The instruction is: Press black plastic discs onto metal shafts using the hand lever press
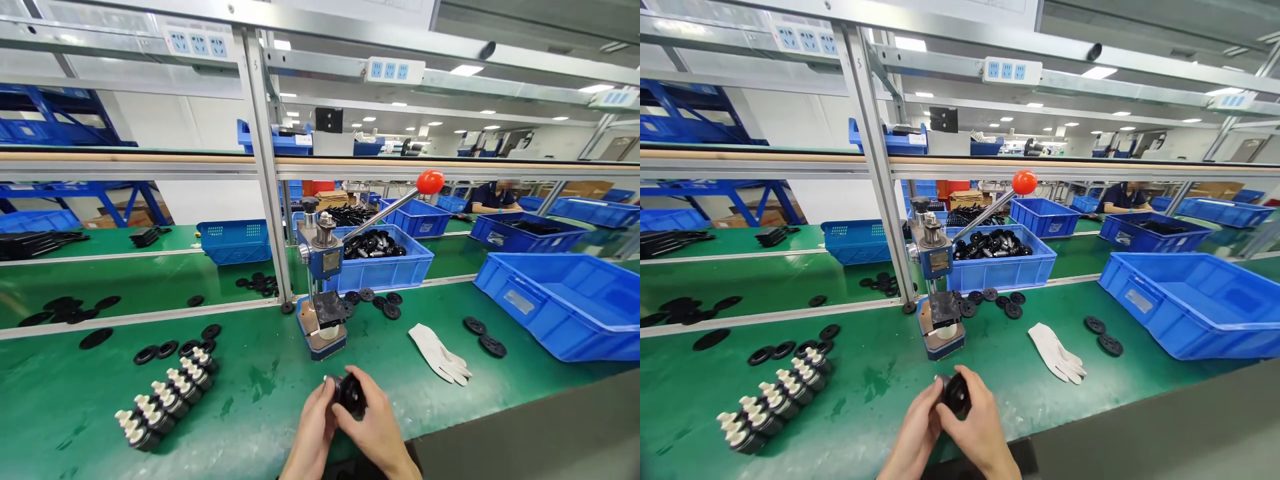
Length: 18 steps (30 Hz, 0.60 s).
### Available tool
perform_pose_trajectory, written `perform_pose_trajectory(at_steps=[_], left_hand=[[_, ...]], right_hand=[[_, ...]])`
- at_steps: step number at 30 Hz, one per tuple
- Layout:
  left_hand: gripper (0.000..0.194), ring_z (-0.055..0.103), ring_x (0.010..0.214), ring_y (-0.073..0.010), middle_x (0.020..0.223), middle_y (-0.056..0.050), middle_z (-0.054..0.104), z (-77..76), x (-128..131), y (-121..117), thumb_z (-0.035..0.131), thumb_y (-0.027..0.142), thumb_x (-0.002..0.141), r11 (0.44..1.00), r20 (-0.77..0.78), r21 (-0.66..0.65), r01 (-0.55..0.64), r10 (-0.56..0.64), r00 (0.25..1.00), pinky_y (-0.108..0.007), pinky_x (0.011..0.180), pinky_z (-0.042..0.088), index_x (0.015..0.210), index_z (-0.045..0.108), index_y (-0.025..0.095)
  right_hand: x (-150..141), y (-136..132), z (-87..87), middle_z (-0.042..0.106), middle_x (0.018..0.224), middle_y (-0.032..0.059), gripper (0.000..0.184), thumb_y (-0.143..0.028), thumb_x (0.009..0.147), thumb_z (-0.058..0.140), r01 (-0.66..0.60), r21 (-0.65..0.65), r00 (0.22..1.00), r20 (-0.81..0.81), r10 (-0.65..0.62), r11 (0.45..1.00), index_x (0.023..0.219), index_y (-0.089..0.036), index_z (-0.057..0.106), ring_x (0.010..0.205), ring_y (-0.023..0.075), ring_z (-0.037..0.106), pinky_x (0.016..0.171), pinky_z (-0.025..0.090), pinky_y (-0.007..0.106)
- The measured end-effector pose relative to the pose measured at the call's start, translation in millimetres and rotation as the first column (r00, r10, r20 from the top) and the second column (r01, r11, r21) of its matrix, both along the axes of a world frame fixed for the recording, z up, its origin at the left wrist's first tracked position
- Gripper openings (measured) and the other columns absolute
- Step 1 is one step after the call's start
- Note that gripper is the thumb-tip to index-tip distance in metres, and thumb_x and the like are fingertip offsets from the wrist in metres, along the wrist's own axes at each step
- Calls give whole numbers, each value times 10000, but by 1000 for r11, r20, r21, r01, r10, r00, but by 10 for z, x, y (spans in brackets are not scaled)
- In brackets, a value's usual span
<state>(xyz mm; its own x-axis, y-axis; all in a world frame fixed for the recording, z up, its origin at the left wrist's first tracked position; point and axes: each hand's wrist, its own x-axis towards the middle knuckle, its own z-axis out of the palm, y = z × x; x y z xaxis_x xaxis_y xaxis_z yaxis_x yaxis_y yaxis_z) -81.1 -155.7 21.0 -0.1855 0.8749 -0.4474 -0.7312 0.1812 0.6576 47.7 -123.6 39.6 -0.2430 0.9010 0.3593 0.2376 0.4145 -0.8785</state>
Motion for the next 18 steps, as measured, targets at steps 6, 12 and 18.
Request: perform_pose_trajectory(at_steps=[6, 12, 18], left_hand=[[676, 760, 1114, -381, 1137, -242, 803, -184, -379, -187, 906, 641, 648, 997, -94, 8, 79, -78, 993, -448, 953, 575, 1087, 751, 150], [537, 788, 1006, -311, 1021, -187, 829, 80, -467, -359, 858, 606, 736, 997, -182, 71, -42, 54, 982, -377, 873, 589, 1015, 729, 166], [469, 776, 1008, -332, 1013, -180, 824, 253, -654, -513, 669, 644, 869, 957, -557, 153, -246, 289, 779, -423, 840, 610, 1013, 730, 202]], right_hand=[[201, 539, 108, 737, 645, 61, 369, -564, 838, 741, -87, -407, 797, -576, -182, 909, 898, -199, 742, 325, 158, 536, 266, 395, 255], [273, 1832, 1254, 766, 827, 108, 416, -574, 957, 602, -135, -319, 724, -678, -126, 938, 778, -204, 666, 722, 206, 774, 648, 622, 331], [15, 2049, 1415, 771, 1064, 160, 309, -460, 989, 562, -228, -232, 676, -737, -18, 946, 938, -225, 755, 919, 245, 789, 839, 606, 429]])
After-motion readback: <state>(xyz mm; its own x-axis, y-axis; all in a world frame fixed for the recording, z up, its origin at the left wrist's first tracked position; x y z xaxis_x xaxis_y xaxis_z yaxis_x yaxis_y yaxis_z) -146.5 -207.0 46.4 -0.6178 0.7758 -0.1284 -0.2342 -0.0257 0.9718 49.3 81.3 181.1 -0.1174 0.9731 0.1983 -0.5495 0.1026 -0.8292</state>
